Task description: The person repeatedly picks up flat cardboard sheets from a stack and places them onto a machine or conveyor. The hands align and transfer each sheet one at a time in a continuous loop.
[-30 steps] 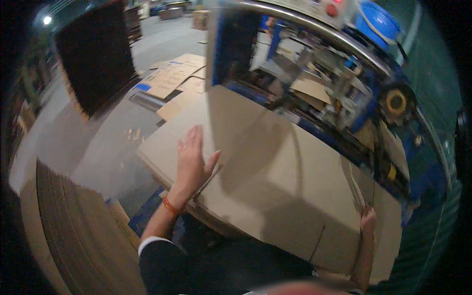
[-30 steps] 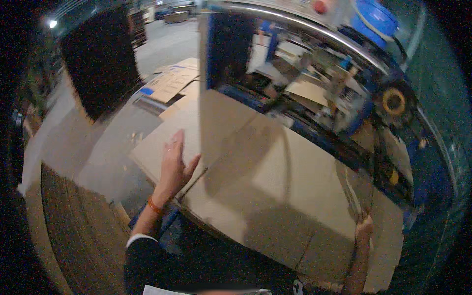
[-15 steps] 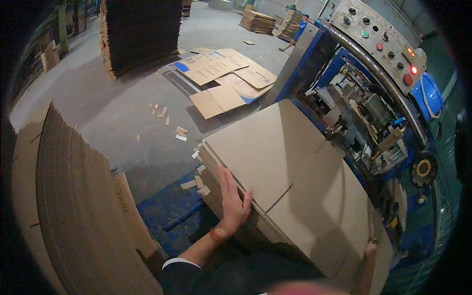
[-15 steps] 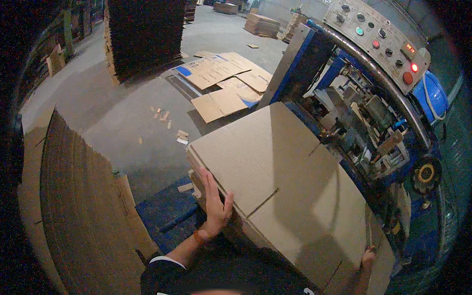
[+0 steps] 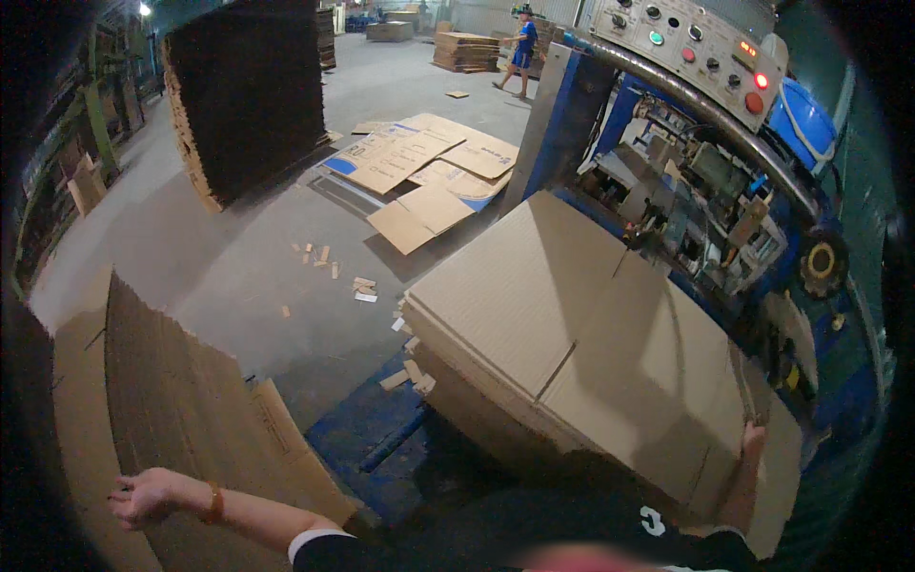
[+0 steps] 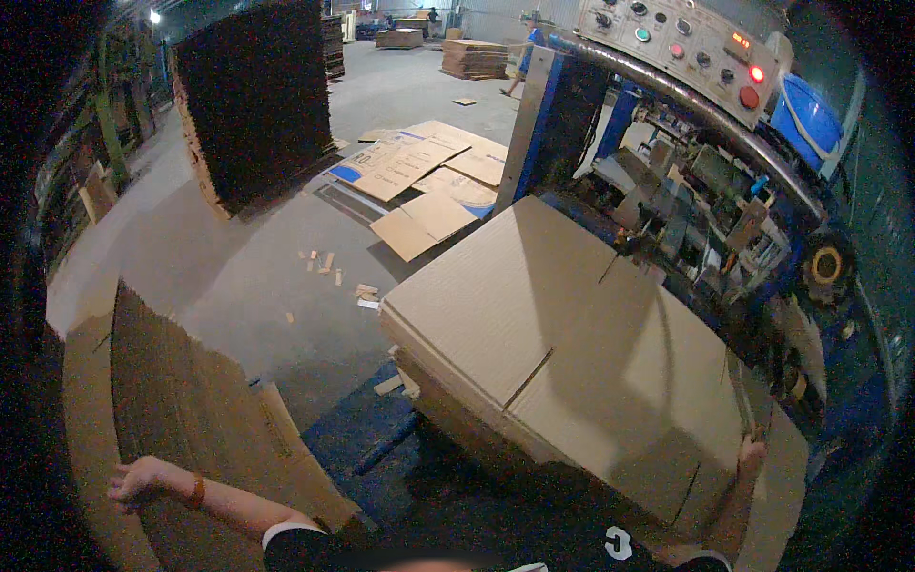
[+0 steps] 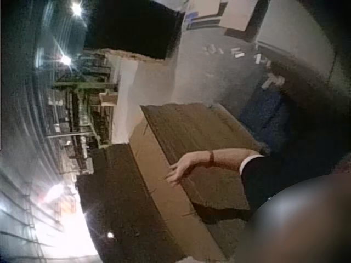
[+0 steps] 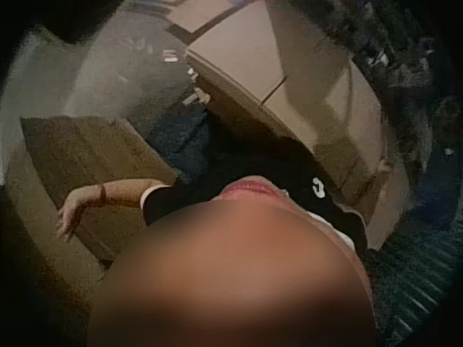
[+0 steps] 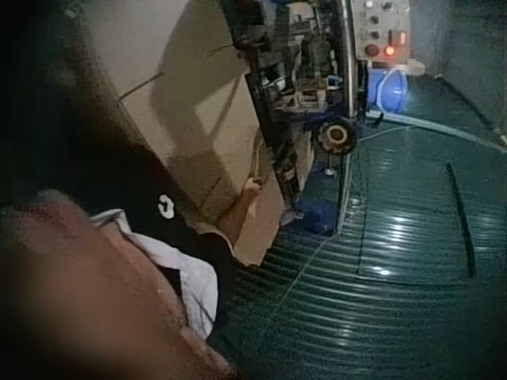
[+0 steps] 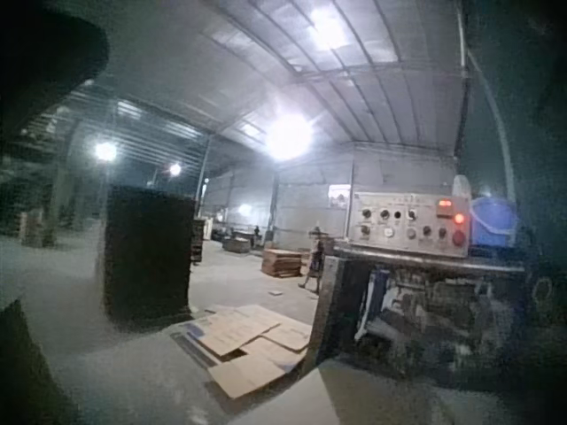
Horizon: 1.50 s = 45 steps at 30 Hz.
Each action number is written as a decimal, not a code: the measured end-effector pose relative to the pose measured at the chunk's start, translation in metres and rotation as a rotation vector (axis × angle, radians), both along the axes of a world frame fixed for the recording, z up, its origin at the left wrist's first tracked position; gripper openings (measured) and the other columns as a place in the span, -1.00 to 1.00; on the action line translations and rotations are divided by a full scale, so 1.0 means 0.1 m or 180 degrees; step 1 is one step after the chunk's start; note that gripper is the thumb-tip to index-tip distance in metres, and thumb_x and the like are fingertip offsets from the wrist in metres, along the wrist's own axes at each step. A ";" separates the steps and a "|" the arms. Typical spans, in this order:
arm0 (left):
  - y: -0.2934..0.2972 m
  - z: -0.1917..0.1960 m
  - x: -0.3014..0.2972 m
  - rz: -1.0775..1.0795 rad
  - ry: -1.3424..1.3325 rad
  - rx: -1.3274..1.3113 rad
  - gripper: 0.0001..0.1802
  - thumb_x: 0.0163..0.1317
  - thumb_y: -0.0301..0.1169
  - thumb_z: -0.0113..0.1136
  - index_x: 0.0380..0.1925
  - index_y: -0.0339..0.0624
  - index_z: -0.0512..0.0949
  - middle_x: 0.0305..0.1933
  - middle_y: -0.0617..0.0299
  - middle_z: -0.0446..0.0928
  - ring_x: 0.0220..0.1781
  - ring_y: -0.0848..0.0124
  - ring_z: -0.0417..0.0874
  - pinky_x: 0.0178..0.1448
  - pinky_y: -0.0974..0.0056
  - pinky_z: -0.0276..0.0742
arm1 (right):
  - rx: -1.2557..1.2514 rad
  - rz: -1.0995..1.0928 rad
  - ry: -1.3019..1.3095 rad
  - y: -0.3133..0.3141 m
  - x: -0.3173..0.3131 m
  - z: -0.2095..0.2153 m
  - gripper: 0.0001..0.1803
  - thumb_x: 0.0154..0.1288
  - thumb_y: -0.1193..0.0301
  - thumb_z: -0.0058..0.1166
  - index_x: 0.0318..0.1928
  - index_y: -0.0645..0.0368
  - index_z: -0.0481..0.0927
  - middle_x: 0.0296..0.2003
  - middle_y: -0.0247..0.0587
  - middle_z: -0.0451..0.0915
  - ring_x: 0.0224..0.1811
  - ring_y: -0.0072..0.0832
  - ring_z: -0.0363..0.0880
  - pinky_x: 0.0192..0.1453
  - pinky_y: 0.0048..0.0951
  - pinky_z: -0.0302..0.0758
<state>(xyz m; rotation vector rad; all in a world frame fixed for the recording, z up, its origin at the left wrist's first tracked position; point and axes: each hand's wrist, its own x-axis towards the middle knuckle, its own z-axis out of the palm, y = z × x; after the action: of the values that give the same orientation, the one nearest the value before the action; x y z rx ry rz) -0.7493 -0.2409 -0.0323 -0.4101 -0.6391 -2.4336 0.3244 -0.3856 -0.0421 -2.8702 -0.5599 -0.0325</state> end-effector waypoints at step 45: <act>1.76 0.49 4.82 -0.4822 -0.0755 -0.2111 -0.47 0.17 -0.50 0.07 0.15 -0.30 0.20 -0.09 0.16 0.40 -0.15 0.44 0.44 -0.09 0.36 0.38 | 0.3524 -0.1982 -0.1445 -2.44 -0.71 0.13 -0.48 0.35 0.23 -0.18 0.23 0.26 0.28 0.23 0.01 0.28 0.22 -0.15 0.30 0.27 -0.14 0.23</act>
<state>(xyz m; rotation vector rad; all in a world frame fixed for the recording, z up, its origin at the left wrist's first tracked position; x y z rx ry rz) -0.2671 -0.0650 0.0167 -1.2128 -1.7031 -3.5994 0.2530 -0.6299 -0.0289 -1.8032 0.2744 -0.8134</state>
